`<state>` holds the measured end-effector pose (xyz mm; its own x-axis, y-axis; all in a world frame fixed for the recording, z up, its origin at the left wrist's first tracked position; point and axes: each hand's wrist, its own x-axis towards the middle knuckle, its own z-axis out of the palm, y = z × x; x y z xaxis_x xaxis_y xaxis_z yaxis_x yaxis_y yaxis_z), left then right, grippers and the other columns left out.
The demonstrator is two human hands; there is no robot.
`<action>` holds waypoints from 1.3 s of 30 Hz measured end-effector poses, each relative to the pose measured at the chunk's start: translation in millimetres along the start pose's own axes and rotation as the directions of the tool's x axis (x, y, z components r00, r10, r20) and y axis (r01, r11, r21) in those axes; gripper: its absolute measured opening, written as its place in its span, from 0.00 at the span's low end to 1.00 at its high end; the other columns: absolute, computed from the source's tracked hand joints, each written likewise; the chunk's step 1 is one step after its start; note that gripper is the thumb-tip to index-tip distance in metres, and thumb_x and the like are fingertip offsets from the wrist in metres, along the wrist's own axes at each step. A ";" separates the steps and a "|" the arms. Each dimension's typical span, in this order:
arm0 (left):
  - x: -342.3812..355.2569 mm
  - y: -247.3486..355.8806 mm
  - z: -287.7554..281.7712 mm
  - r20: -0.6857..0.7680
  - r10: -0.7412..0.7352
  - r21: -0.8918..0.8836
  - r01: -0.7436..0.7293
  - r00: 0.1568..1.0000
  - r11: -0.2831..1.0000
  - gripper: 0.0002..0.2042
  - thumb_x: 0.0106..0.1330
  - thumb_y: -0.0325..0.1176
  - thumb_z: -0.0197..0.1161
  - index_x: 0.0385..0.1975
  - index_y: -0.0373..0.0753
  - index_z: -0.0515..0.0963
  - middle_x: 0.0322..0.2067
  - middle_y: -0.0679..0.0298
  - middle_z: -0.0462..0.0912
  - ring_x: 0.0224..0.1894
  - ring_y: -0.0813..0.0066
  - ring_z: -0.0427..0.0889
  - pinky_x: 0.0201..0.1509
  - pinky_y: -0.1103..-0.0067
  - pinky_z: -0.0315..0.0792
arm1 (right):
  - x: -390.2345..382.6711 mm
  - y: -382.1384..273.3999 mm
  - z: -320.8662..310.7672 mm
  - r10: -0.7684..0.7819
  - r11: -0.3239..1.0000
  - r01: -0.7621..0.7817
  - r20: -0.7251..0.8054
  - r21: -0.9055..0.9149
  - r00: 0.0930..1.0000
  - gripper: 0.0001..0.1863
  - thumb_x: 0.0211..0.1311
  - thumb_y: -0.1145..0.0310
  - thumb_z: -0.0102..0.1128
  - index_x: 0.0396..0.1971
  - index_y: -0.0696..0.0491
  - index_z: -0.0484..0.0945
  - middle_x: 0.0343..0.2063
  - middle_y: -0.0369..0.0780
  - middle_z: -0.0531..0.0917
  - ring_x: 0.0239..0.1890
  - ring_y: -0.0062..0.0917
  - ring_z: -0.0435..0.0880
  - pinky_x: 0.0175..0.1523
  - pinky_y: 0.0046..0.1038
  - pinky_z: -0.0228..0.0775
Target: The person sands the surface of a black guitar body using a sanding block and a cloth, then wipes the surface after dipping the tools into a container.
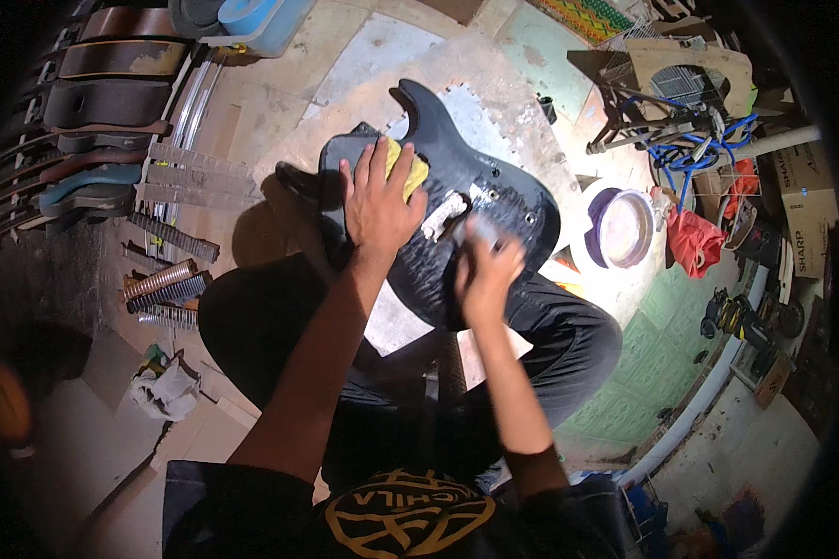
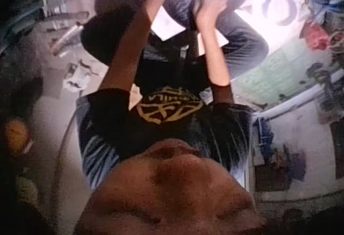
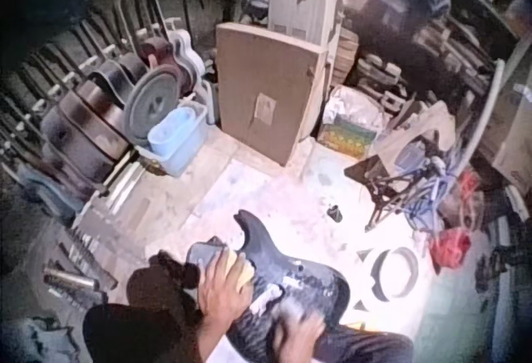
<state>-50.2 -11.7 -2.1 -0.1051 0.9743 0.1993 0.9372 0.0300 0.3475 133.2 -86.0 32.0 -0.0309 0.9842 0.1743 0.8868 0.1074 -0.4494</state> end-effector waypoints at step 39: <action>2.5 6.1 1.9 -0.059 0.007 -0.030 -0.008 0.998 1.000 0.29 0.58 0.44 0.67 0.63 0.50 0.79 0.66 0.55 0.74 0.69 0.54 0.71 0.77 0.44 0.54 | -43.4 -21.4 -1.2 0.065 0.996 -0.070 0.088 0.059 0.994 0.30 0.59 0.76 0.70 0.61 0.33 0.82 0.56 0.52 0.78 0.59 0.49 0.73 0.63 0.49 0.61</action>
<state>-44.1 -8.7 -1.2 -0.1182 0.9596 0.2552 0.9276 0.0150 0.3734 116.1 -131.2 35.1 -0.0139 0.9976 0.0673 0.8579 0.0464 -0.5117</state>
